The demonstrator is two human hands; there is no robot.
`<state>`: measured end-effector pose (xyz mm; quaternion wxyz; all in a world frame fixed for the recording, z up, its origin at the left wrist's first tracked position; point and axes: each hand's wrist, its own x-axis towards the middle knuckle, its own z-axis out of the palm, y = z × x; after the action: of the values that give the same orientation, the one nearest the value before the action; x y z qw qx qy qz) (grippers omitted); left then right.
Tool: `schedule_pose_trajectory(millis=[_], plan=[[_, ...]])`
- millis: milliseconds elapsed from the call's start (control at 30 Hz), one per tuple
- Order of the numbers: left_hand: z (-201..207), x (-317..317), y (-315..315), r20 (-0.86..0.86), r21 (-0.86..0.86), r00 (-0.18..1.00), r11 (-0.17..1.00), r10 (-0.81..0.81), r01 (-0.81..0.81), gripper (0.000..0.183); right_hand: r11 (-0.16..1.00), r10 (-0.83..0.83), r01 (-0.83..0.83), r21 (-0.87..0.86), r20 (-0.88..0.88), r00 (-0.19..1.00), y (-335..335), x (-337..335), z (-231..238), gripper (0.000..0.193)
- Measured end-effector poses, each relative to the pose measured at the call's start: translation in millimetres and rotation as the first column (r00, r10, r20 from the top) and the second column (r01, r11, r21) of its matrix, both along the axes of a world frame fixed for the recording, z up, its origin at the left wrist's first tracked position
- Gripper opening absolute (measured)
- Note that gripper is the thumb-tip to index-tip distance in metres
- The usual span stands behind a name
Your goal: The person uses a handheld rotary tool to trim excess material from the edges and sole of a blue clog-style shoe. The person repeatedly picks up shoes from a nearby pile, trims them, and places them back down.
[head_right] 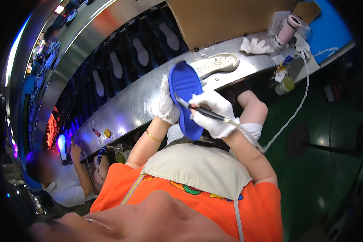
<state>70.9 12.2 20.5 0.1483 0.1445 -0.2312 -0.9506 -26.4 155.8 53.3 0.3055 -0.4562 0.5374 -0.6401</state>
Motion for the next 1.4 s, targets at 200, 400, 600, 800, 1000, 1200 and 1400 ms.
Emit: schedule_pose_trajectory(millis=[200, 400, 600, 800, 1000, 1200, 1400], plan=[[-7.7, 28.7, 34.6, 0.192, -0.238, 0.959, 0.938, -0.21, 0.253, 0.086, 0.981, -0.196, 0.195, -0.017, -0.118, 0.974, 18.1, -16.9, -26.4, 0.013], [-49.2, 13.6, 9.8, -0.039, -0.086, 0.988, 0.986, -0.147, 0.144, 0.088, 1.0, 0.013, -0.015, 0.0, 0.365, 0.931, 11.7, -24.2, -32.9, 0.011], [3.6, -14.8, 3.8, -0.178, 0.022, 0.984, 1.0, 0.025, -0.022, 0.106, 0.996, -0.034, 0.03, -0.079, -0.057, 0.998, -7.5, -13.6, -9.7, 0.01], [0.0, -32.1, -20.1, -0.507, 0.102, 0.853, 0.991, 0.122, -0.082, 0.104, 0.981, -0.076, 0.069, -0.179, -0.033, 0.997, -22.6, -18.4, -1.2, 0.012], [16.5, -31.3, -34.1, -0.512, -0.051, 0.846, 0.978, 0.15, -0.204, 0.107, 0.989, -0.029, 0.061, -0.132, 0.232, 0.972, -25.5, -18.3, -2.0, 0.01], [17.1, -27.5, -52.4, -0.519, -0.153, 0.854, 0.982, 0.018, -0.114, 0.115, 0.976, 0.096, -0.127, 0.176, 0.176, 0.98, -21.6, -28.4, 1.5, 0.008], [28.1, -29.5, -67.2, -0.263, -0.485, 0.956, 0.874, -0.128, -0.016, 0.12, 0.989, 0.112, -0.125, 0.075, 0.158, 0.981, -26.0, -34.3, 3.6, 0.013]])
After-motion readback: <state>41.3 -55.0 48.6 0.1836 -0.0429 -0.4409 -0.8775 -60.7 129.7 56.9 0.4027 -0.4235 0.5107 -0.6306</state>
